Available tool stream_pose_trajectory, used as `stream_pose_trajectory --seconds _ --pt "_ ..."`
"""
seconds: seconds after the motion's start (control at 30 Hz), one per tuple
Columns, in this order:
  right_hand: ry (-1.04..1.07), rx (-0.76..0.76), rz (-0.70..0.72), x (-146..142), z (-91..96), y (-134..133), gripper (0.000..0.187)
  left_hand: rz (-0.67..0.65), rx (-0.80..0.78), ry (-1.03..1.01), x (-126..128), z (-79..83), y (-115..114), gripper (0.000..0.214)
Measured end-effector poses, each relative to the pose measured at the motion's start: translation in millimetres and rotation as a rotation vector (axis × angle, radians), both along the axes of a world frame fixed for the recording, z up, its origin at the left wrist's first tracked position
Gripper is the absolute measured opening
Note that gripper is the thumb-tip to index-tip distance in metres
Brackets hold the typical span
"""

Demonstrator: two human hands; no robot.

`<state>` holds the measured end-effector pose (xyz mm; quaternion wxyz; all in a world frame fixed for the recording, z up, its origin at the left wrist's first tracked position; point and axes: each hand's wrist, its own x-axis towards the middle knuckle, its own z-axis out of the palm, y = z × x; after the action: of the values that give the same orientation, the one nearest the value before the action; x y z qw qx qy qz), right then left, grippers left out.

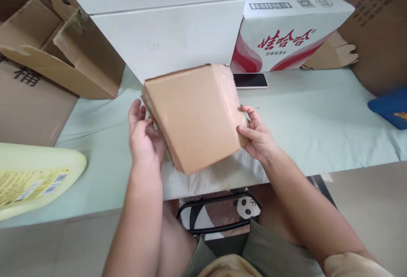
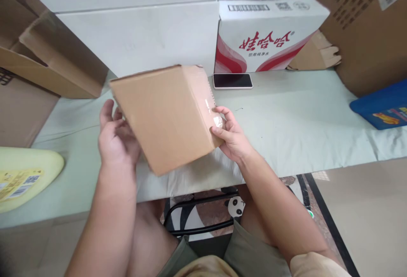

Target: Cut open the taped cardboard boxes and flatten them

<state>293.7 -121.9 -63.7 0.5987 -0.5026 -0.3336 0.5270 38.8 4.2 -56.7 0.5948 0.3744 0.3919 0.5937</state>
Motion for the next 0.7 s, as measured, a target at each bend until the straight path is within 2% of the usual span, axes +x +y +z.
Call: stream_pose_trajectory --seconds 0.07,0.13,0.27,0.37,0.43,0.5,0.63,0.7 --pt "-0.055 0.010 -0.038 1.8 -2.6 1.4 0.067 0.118 -0.015 0.073 0.5 -3.2 4.9 0.053" --pt "-0.069 -0.009 -0.065 3.9 -4.9 2.6 0.064 0.111 0.014 0.213 2.0 -6.2 5.0 0.041" --pt "-0.122 -0.054 -0.088 6.5 -9.1 4.3 0.062 -0.076 -0.038 0.459 4.7 -13.7 -1.8 0.038" --pt "-0.278 -0.034 -0.053 5.8 -12.7 3.5 0.064 -0.274 -0.122 0.513 4.6 -17.5 -6.5 0.047" --pt "-0.411 -0.012 -0.035 4.0 -15.6 1.6 0.069 -0.354 -0.111 0.498 4.1 -17.0 -7.8 0.050" --pt "-0.549 0.026 -0.060 2.2 -18.8 -1.3 0.073 -0.295 -0.043 0.474 3.9 -14.1 -7.6 0.044" --pt "-0.675 0.148 -0.178 1.5 -23.4 -6.0 0.074 0.042 0.155 0.404 4.1 -6.0 -6.2 0.031" --pt "-0.731 0.166 -0.185 1.9 -23.1 -7.2 0.076 0.045 0.205 0.292 4.2 -4.0 -7.1 0.035"
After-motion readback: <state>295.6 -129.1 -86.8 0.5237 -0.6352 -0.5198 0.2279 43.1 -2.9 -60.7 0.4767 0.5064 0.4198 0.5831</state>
